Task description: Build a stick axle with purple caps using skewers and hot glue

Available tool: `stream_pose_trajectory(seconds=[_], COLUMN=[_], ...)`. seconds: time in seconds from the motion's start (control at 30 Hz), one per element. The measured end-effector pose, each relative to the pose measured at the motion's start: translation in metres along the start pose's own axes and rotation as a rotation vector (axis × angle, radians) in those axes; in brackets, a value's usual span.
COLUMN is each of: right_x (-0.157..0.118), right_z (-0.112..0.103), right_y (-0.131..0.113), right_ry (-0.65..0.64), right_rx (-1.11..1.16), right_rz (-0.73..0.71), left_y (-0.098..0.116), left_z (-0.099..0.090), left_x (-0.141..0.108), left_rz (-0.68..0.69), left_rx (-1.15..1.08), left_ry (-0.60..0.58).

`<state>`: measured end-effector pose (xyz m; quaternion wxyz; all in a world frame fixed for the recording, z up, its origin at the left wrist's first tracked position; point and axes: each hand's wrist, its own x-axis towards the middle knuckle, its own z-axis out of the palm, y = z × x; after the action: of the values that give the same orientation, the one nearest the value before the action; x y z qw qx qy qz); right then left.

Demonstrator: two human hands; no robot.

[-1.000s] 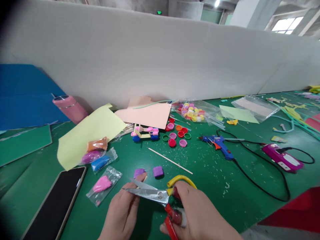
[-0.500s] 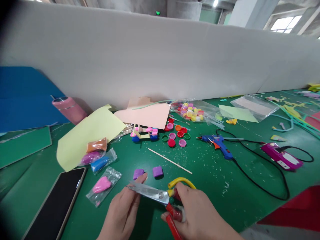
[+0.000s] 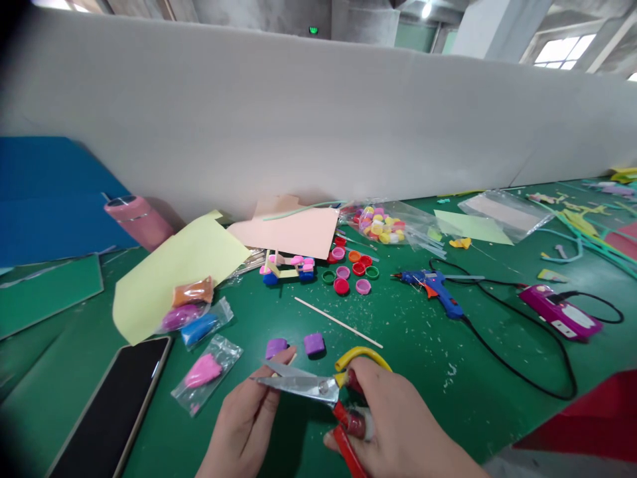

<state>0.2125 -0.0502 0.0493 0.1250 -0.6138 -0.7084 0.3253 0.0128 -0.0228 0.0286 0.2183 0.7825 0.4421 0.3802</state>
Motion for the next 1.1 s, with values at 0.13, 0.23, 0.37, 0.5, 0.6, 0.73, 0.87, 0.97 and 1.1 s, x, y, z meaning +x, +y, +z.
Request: stream_pose_trajectory(seconds=[0.13, 0.23, 0.37, 0.5, 0.6, 0.73, 0.87, 0.97, 1.1], right_x=[0.000, -0.002, -0.003, -0.003, -0.003, -0.002, 0.000, -0.002, -0.006], right_z=[-0.002, -0.006, -0.009, -0.010, -0.009, -0.004, 0.000, 0.000, -0.004], right_y=[-0.001, 0.000, 0.003, 0.007, 0.008, 0.011, 0.015, 0.014, 0.008], right_ry=[-0.025, -0.045, -0.065, -0.039, -0.017, -0.020, 0.003, 0.011, -0.025], right_rx=[-0.020, -0.044, -0.064, -0.101, -0.115, -0.097, -0.028, 0.030, 0.011], right_rz=[0.010, -0.009, -0.010, -0.015, -0.027, 0.009, 0.033, 0.023, 0.008], left_y=[-0.002, 0.000, 0.003, 0.002, -0.003, -0.004, 0.001, 0.002, -0.001], left_z=[0.000, -0.002, -0.004, -0.002, 0.000, 0.002, 0.003, 0.003, 0.002], left_x=[-0.001, 0.000, 0.002, 0.001, -0.002, -0.004, -0.001, 0.001, 0.001], left_rz=[0.036, 0.086, 0.149, 0.160, 0.147, 0.108, 0.112, 0.105, 0.087], left_rx=[0.024, 0.040, 0.027, 0.032, 0.046, 0.045, -0.023, -0.033, -0.025], left_ry=[0.002, 0.004, -0.005, -0.016, -0.032, -0.084, -0.035, -0.001, -0.058])
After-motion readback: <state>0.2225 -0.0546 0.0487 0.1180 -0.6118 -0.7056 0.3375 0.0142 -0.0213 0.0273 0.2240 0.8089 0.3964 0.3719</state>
